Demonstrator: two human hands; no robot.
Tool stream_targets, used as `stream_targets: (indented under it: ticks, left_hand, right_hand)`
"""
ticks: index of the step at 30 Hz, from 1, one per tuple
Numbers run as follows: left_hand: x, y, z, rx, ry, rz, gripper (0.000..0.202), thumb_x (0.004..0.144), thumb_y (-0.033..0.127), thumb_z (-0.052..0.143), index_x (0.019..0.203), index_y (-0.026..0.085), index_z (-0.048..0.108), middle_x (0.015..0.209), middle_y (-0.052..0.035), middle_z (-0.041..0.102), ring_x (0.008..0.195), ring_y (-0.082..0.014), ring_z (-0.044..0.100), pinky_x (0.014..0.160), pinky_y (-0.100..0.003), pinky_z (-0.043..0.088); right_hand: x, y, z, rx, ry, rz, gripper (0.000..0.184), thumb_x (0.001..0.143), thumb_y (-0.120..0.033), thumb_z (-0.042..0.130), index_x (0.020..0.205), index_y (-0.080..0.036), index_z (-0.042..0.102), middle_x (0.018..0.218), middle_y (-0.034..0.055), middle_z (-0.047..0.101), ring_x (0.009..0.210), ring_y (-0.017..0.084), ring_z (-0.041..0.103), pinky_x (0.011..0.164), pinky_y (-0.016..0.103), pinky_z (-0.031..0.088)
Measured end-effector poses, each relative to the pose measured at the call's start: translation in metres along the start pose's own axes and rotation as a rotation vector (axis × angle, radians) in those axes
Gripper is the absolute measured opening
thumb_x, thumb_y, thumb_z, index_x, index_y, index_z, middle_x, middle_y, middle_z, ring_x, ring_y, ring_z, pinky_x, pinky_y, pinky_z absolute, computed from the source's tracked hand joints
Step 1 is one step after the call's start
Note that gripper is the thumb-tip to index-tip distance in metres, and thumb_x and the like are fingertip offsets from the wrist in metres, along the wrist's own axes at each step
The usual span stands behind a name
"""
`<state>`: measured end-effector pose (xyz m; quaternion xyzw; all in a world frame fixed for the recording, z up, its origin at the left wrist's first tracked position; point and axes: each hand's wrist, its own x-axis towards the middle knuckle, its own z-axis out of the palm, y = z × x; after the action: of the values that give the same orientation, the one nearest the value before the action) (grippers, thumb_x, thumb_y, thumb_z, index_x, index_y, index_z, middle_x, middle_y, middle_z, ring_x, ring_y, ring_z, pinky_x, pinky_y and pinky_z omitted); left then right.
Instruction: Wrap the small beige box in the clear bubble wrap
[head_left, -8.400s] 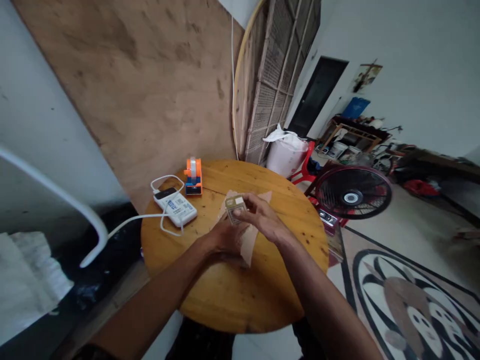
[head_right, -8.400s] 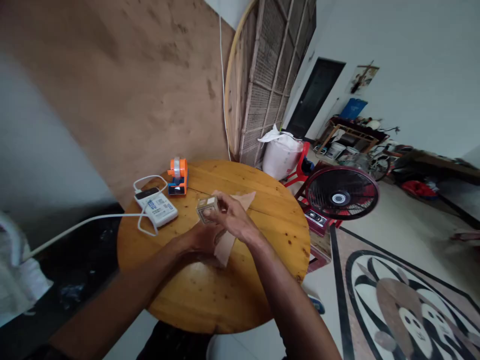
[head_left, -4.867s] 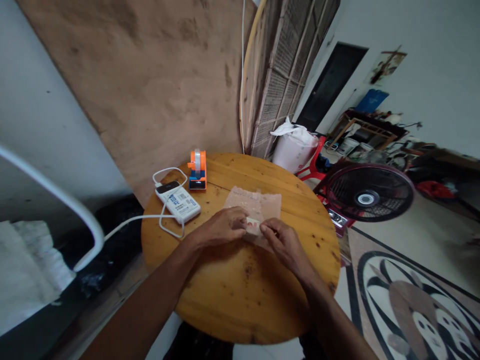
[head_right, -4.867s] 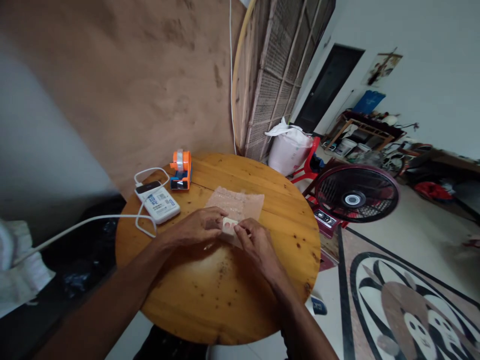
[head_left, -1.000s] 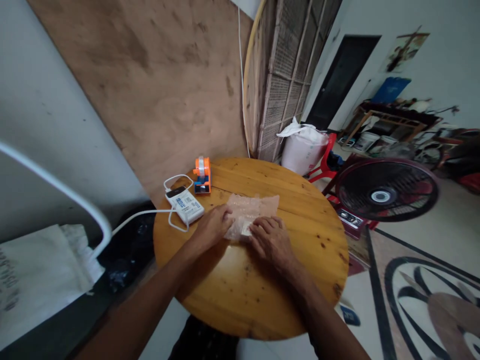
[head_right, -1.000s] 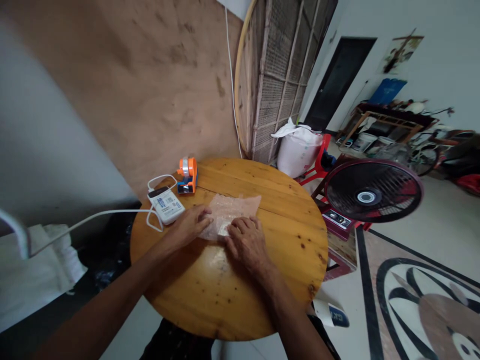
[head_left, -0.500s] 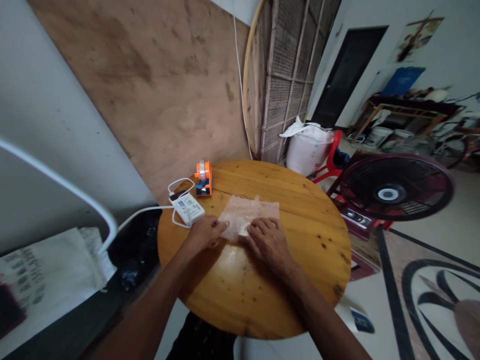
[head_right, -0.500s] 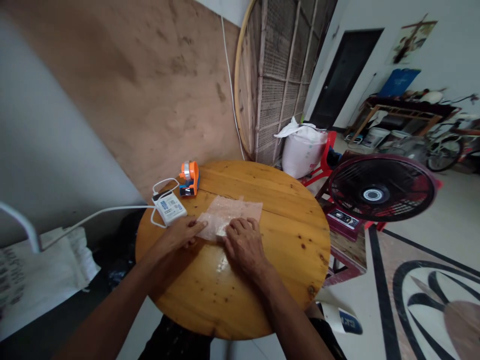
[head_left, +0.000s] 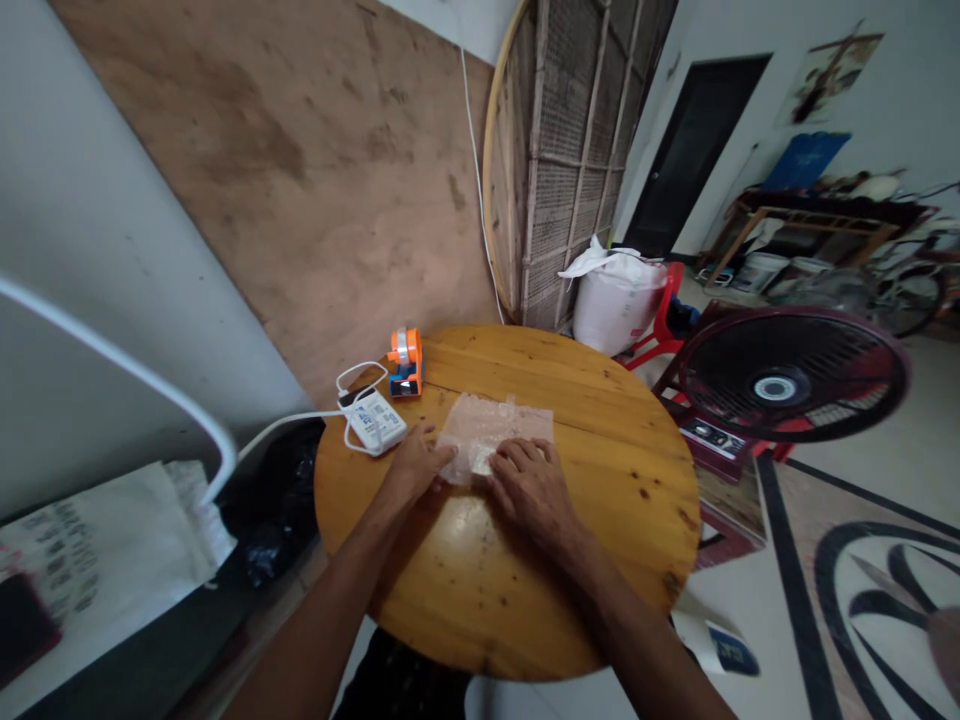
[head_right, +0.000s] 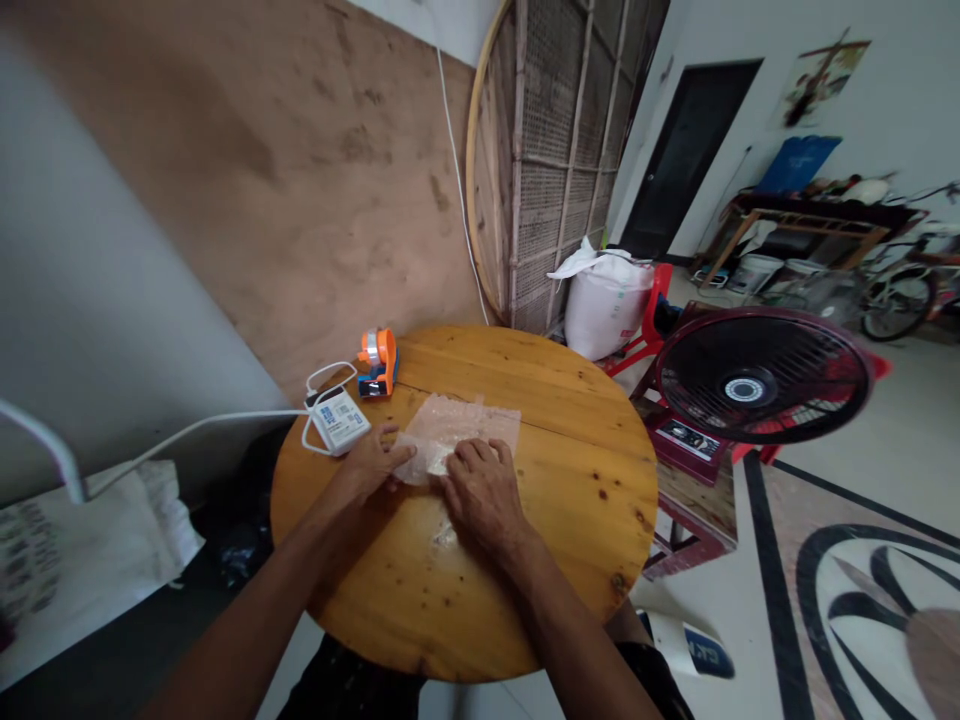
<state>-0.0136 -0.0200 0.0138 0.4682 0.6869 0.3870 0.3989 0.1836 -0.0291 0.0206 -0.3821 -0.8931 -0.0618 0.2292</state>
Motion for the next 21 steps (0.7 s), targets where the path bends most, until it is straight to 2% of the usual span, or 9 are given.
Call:
stream_targets:
  ticks: [2, 5, 7, 10, 15, 21]
  left_hand:
    - [-0.002, 0.004, 0.001, -0.011, -0.015, 0.001, 0.047, 0.079, 0.031, 0.061, 0.118, 0.010, 0.047, 0.068, -0.0002, 0.061, 0.037, -0.0093, 0.049, 0.034, -0.020, 0.039]
    - [-0.003, 0.006, 0.002, 0.004, -0.045, 0.019, 0.041, 0.075, 0.043, 0.064, 0.099, 0.009, 0.059, 0.060, -0.0004, 0.060, 0.035, -0.0091, 0.045, 0.034, -0.021, 0.034]
    - [-0.004, 0.007, 0.004, 0.021, -0.061, 0.041, 0.037, 0.074, 0.044, 0.063, 0.086, 0.009, 0.062, 0.056, 0.0002, 0.057, 0.036, -0.0093, 0.044, 0.034, -0.021, 0.032]
    - [-0.004, 0.008, 0.008, 0.041, -0.069, 0.072, 0.028, 0.073, 0.038, 0.061, 0.076, 0.010, 0.063, 0.055, 0.0007, 0.056, 0.041, -0.0098, 0.045, 0.038, -0.021, 0.033]
    - [-0.002, 0.011, 0.014, 0.089, -0.014, 0.137, 0.015, 0.069, 0.023, 0.057, 0.074, 0.010, 0.063, 0.063, -0.0002, 0.058, 0.056, -0.0118, 0.049, 0.049, -0.021, 0.036]
    - [-0.003, 0.015, 0.024, 0.089, -0.004, 0.170, 0.016, 0.070, 0.019, 0.051, 0.078, 0.012, 0.062, 0.067, -0.0007, 0.059, 0.061, -0.0131, 0.052, 0.051, -0.021, 0.037]
  right_hand:
    - [0.000, 0.000, -0.001, 0.004, 0.002, -0.001, 0.011, 0.091, -0.027, 0.051, 0.096, -0.020, 0.058, 0.103, 0.0062, 0.064, 0.103, 0.022, 0.052, 0.095, 0.042, 0.030]
    - [0.000, -0.001, -0.002, 0.009, 0.002, 0.001, 0.010, 0.090, -0.026, 0.053, 0.096, -0.020, 0.058, 0.103, 0.0067, 0.064, 0.103, 0.022, 0.052, 0.095, 0.042, 0.031]
    - [0.000, -0.001, -0.002, 0.007, -0.003, 0.001, 0.009, 0.090, -0.025, 0.053, 0.096, -0.020, 0.058, 0.103, 0.0070, 0.063, 0.103, 0.022, 0.052, 0.095, 0.042, 0.031]
    - [0.001, -0.001, -0.003, 0.004, -0.007, -0.003, 0.010, 0.090, -0.025, 0.053, 0.097, -0.020, 0.058, 0.103, 0.0076, 0.063, 0.103, 0.023, 0.052, 0.095, 0.042, 0.031]
    - [0.002, -0.002, -0.005, -0.012, -0.017, -0.008, 0.009, 0.090, -0.025, 0.053, 0.095, -0.020, 0.058, 0.102, 0.0077, 0.063, 0.101, 0.023, 0.052, 0.094, 0.042, 0.032]
    - [0.002, -0.002, -0.007, -0.037, -0.017, -0.010, 0.011, 0.091, -0.027, 0.051, 0.093, -0.019, 0.059, 0.101, 0.0076, 0.063, 0.101, 0.023, 0.051, 0.094, 0.042, 0.032]
